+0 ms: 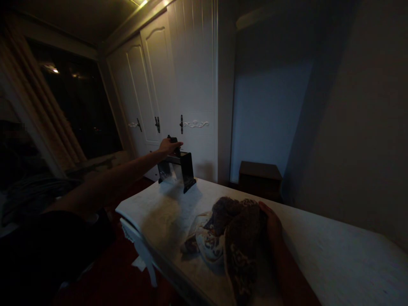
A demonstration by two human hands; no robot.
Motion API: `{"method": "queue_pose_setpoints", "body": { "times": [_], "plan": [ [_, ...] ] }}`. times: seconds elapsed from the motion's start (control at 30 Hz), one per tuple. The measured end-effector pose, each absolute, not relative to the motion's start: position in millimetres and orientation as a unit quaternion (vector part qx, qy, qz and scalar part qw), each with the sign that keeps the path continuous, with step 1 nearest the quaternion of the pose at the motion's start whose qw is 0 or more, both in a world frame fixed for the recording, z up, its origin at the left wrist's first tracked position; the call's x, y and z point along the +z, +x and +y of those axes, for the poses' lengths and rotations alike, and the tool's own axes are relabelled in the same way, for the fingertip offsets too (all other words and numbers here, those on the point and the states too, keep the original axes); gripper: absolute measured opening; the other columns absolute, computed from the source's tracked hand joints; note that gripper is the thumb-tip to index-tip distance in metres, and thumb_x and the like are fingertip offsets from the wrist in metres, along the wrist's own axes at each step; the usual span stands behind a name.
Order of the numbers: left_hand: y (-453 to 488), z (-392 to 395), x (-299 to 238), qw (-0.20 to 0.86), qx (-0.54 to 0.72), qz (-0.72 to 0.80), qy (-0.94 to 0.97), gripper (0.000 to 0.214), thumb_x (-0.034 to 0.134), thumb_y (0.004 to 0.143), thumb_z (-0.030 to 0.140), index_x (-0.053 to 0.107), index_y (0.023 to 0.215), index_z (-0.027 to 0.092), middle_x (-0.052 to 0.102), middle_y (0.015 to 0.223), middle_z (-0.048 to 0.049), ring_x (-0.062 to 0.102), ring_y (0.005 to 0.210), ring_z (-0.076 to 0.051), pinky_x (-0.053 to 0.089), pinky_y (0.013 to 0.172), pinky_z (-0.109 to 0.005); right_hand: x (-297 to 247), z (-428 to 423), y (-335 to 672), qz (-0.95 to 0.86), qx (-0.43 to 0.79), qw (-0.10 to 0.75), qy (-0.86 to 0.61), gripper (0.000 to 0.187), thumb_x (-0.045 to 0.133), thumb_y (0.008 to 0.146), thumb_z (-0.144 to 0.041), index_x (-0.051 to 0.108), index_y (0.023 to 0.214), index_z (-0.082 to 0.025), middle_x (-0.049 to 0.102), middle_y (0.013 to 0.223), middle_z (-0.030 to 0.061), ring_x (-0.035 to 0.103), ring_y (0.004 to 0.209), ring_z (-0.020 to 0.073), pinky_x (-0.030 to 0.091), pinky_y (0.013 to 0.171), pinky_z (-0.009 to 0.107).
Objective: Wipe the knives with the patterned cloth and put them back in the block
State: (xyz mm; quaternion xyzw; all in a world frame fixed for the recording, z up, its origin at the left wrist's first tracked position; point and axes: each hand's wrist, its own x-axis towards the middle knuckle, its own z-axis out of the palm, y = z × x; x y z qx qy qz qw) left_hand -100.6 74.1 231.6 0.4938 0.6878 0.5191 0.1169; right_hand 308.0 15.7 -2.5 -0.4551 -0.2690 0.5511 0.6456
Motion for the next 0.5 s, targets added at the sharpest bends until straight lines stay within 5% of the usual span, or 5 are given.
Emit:
{"method": "queue_pose_setpoints", "body": {
  "times": [0.5],
  "plan": [
    [-100.2,71.2,232.3,0.109,0.488,0.701,0.508,0.031,0.076,0.072,0.038,0.068,0.084,0.011,0.073,0.089,-0.0106,0.07,0.073,-0.019,0.058,0.061,-0.028,0.2,17.0,308.0,-0.258,0.559,0.638,-0.462,0.024,0.072,0.064,-0.026,0.075,0.086,-0.021,0.076,0.096,0.0013,0.068,0.103,0.0244,0.056,0.088,0.03]
  ]
}}
